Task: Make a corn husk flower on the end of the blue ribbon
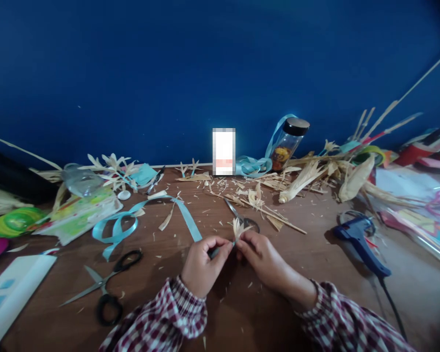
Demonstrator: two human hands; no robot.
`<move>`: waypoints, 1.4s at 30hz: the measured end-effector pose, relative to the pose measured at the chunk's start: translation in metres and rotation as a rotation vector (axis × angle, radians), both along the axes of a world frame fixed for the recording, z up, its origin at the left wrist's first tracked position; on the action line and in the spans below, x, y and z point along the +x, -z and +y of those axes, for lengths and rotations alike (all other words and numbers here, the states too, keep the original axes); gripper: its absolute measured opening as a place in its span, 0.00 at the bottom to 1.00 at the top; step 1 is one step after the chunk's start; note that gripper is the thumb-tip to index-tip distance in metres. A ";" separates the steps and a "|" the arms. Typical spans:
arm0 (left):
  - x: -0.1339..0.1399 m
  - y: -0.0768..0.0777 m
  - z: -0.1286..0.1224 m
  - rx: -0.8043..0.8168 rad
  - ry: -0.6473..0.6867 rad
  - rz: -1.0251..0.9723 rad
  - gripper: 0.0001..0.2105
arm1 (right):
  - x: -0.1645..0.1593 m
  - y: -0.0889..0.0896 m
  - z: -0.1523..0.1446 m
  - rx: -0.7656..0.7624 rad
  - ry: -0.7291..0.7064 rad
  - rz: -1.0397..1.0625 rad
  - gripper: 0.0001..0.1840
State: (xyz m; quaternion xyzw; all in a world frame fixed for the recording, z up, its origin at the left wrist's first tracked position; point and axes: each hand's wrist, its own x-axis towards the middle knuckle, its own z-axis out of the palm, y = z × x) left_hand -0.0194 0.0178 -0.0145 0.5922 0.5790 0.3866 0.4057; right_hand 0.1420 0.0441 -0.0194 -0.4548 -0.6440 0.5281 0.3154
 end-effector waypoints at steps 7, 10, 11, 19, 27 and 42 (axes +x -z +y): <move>-0.009 -0.003 0.003 0.202 -0.024 0.250 0.05 | 0.001 0.001 -0.001 -0.069 -0.015 0.044 0.15; -0.012 -0.010 0.003 0.192 -0.012 0.219 0.05 | 0.001 -0.002 -0.001 -0.068 0.029 0.049 0.14; -0.013 -0.012 0.004 0.184 -0.006 0.197 0.05 | 0.001 -0.003 -0.002 -0.083 0.038 0.061 0.14; -0.027 -0.030 -0.003 -0.044 0.041 0.098 0.09 | 0.004 -0.007 -0.014 -0.016 0.108 -0.025 0.12; -0.045 -0.027 -0.029 0.088 0.024 0.296 0.08 | -0.003 -0.003 -0.028 -0.279 0.004 0.165 0.13; -0.091 -0.019 -0.032 0.159 -0.028 0.777 0.09 | 0.000 0.007 -0.025 -0.159 0.046 0.127 0.07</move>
